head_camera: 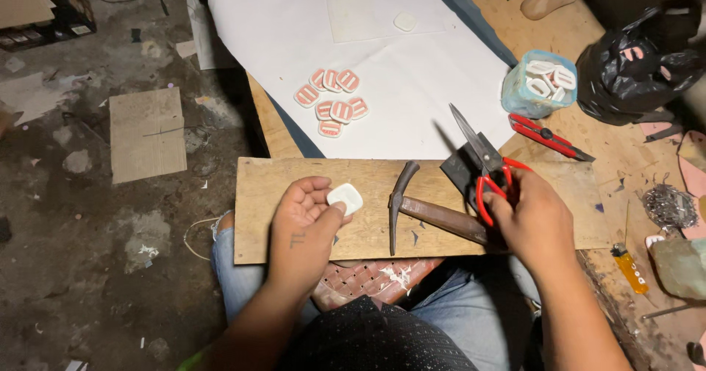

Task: The person repeatedly trims and shapes small white sole pieces using scissors and a curved metal tool. They hold each piece, cut its edges, then press and smooth the surface with the metal tool, placing finished pieces on a white sheet.

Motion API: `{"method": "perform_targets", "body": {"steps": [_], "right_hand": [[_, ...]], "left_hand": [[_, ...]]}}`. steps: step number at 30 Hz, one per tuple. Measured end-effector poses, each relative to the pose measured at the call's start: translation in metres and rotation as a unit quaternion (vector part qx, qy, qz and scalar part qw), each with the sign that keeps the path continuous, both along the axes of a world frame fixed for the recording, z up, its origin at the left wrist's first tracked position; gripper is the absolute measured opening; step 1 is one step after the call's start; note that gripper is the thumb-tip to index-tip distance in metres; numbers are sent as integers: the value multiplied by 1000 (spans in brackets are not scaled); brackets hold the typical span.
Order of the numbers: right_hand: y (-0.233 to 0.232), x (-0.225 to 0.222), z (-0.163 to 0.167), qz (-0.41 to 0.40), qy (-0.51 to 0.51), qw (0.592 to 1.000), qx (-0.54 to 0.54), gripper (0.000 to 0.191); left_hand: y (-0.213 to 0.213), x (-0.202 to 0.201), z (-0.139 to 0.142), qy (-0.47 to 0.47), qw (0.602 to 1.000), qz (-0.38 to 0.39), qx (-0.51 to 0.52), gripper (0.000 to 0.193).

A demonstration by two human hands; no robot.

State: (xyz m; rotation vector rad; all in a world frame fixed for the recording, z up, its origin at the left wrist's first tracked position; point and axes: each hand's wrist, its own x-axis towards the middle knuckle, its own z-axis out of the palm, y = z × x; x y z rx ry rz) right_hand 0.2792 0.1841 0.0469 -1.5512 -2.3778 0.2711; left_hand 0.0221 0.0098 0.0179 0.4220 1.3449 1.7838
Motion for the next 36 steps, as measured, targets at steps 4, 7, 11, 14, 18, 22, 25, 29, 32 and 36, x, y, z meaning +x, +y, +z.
{"method": "perform_targets", "body": {"steps": [4, 7, 11, 14, 18, 22, 25, 29, 32, 36], "right_hand": [[27, 0, -17, 34, -14, 999, 28, 43], [24, 2, -21, 60, -7, 996, 67, 42], [-5, -7, -15, 119, 26, 982, 146, 32], [-30, -23, -9, 218, 54, 968, 114, 37], [-48, -44, -6, 265, 36, 961, 73, 42], [-52, -49, 3, 257, 77, 960, 75, 37], [-58, -44, 19, 209, 166, 963, 37, 35], [-69, -43, 38, 397, 241, 886, 5, 20], [-83, -49, 44, 375, 148, 915, -35, 21], [-93, -59, 45, 398, 105, 911, 4, 24]], "left_hand": [[1, 5, 2, -44, 999, -17, 5, 29], [-3, 4, 3, -45, 999, -23, -12, 30], [-2, 3, 5, -25, 998, -21, -55, 28], [-1, 5, 5, -33, 999, -26, -29, 27], [0, 7, 4, -41, 999, -27, -19, 30], [-1, 1, 2, -41, 998, -19, -43, 24], [-2, -3, 1, -40, 999, -15, -27, 26], [-2, 4, 1, -10, 999, -27, -26, 21], [0, 11, 4, 17, 999, -38, -11, 17], [-2, 18, 14, 34, 997, -52, -37, 18]]}}
